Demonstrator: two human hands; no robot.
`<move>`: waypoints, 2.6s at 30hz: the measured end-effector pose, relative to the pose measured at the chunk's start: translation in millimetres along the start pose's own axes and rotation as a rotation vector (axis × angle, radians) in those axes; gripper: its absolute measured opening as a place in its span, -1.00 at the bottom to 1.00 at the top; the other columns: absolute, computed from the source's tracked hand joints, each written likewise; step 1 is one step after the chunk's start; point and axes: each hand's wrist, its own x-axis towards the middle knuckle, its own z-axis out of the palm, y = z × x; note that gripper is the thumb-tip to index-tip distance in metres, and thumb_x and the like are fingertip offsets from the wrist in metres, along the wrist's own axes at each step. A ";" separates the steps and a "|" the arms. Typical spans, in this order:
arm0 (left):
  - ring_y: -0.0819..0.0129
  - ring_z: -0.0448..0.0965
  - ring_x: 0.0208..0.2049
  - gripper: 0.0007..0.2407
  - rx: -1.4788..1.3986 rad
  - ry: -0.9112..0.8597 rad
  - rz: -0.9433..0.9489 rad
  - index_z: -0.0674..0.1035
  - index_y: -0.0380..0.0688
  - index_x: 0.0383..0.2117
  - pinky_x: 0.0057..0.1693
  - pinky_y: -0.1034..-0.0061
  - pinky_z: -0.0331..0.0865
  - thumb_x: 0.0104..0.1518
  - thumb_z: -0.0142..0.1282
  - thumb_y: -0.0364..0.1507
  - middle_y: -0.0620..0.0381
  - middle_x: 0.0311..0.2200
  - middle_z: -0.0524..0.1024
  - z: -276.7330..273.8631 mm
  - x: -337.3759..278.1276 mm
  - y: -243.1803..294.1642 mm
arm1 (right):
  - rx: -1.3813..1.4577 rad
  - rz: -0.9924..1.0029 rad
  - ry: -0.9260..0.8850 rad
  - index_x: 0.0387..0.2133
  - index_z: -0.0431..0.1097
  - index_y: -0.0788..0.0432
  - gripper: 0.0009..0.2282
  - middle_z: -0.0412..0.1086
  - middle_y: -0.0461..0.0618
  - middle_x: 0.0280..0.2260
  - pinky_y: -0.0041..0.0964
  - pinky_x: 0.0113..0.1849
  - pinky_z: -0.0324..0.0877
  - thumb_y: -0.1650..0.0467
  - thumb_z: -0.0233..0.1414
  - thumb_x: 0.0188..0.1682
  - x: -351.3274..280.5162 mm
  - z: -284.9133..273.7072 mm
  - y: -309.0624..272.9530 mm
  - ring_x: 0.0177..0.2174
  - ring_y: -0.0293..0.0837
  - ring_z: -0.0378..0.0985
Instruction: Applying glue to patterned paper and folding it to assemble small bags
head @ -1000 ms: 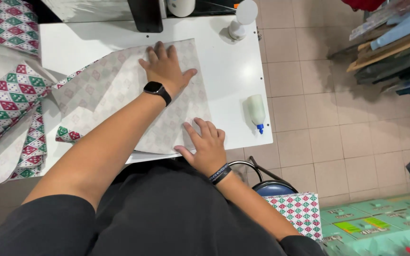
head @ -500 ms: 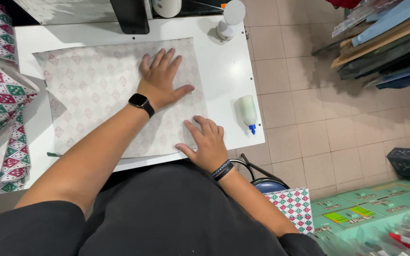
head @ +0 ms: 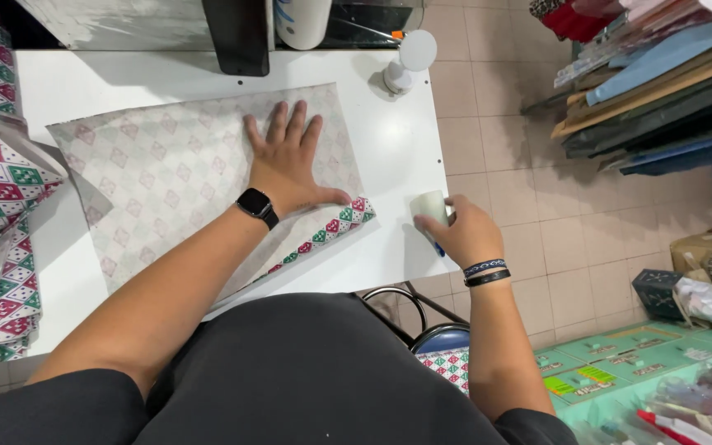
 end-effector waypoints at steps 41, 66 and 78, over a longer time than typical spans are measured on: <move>0.12 0.33 0.18 -0.08 -0.031 0.386 0.088 0.49 0.11 0.08 0.15 -0.09 0.13 -0.39 0.18 0.45 0.21 0.21 0.36 35.7 45.9 -31.1 | 0.941 -0.536 0.345 -0.20 0.34 0.16 -0.69 0.42 -0.10 -0.33 -0.36 -0.32 0.39 0.21 0.17 -0.02 221.3 88.2 -147.0 -0.34 -0.25 0.43; 0.08 0.14 0.19 -0.19 -0.119 0.103 0.103 0.32 -0.04 0.18 0.18 -0.16 -0.08 -0.07 0.15 0.28 0.09 0.36 0.07 8.4 38.6 -27.9 | 0.928 -0.713 0.338 -0.12 0.33 0.18 -0.70 0.45 -0.01 -0.22 -0.12 -0.05 0.39 0.23 0.18 0.12 188.9 116.2 -93.1 -0.17 -0.14 0.52; 0.10 0.21 0.28 -0.01 0.000 0.282 0.121 0.36 -0.02 0.30 0.20 -0.17 0.05 -0.21 0.06 0.44 0.10 0.40 0.13 36.3 38.4 -30.4 | 0.884 -0.487 0.278 -0.26 0.37 0.14 -0.78 0.41 -0.08 -0.34 -0.28 -0.26 0.39 0.26 0.13 0.00 132.5 97.6 -94.2 -0.32 -0.19 0.46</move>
